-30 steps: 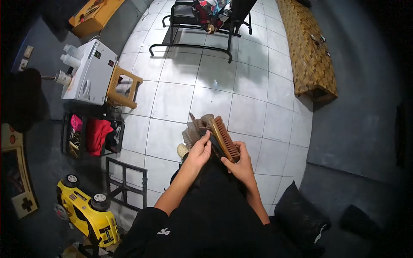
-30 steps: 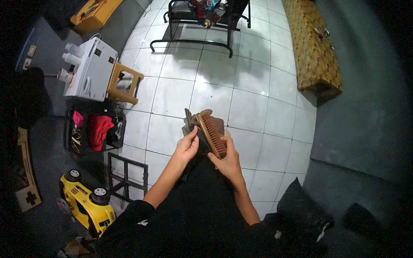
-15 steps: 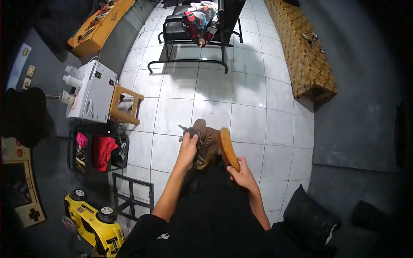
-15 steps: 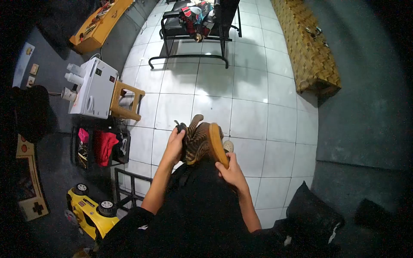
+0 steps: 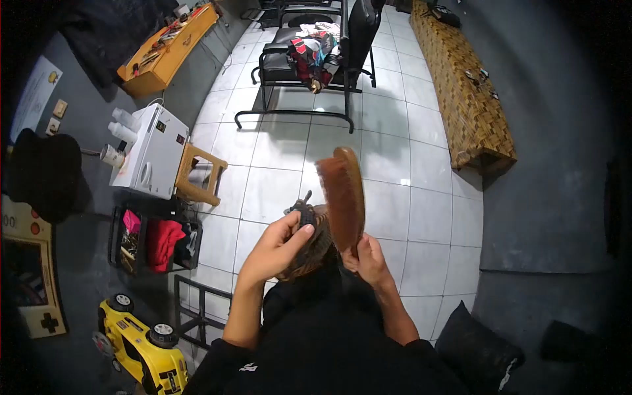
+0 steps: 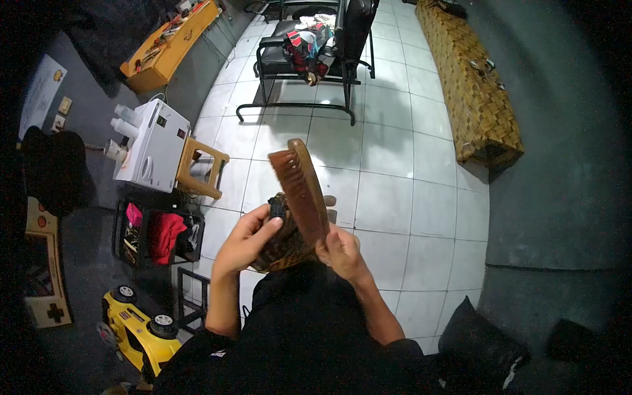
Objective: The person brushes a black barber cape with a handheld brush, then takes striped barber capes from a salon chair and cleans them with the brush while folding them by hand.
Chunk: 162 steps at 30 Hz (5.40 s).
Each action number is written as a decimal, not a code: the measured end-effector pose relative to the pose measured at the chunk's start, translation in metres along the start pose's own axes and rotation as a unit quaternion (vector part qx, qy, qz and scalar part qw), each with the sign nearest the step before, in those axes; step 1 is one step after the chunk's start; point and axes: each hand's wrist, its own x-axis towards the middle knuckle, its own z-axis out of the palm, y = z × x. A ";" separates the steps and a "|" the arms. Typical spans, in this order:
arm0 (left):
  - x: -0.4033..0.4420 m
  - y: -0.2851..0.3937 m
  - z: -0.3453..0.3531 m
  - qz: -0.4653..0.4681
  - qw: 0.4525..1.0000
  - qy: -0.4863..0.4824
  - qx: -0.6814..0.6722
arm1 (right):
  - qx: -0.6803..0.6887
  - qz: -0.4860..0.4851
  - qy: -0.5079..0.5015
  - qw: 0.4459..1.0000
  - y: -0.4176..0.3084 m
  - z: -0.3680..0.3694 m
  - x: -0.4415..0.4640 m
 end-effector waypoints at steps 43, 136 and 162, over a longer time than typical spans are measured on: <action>-0.151 0.015 -0.133 0.087 0.994 -0.032 -0.057 | 0.017 0.137 0.070 0.988 0.083 0.130 0.034; -0.022 0.025 0.007 0.051 0.951 0.110 -0.286 | 0.069 -0.032 0.042 0.996 0.018 0.022 0.017; -0.020 0.038 -0.004 0.152 0.921 0.165 -0.319 | -0.091 0.057 0.019 0.994 0.034 0.061 0.000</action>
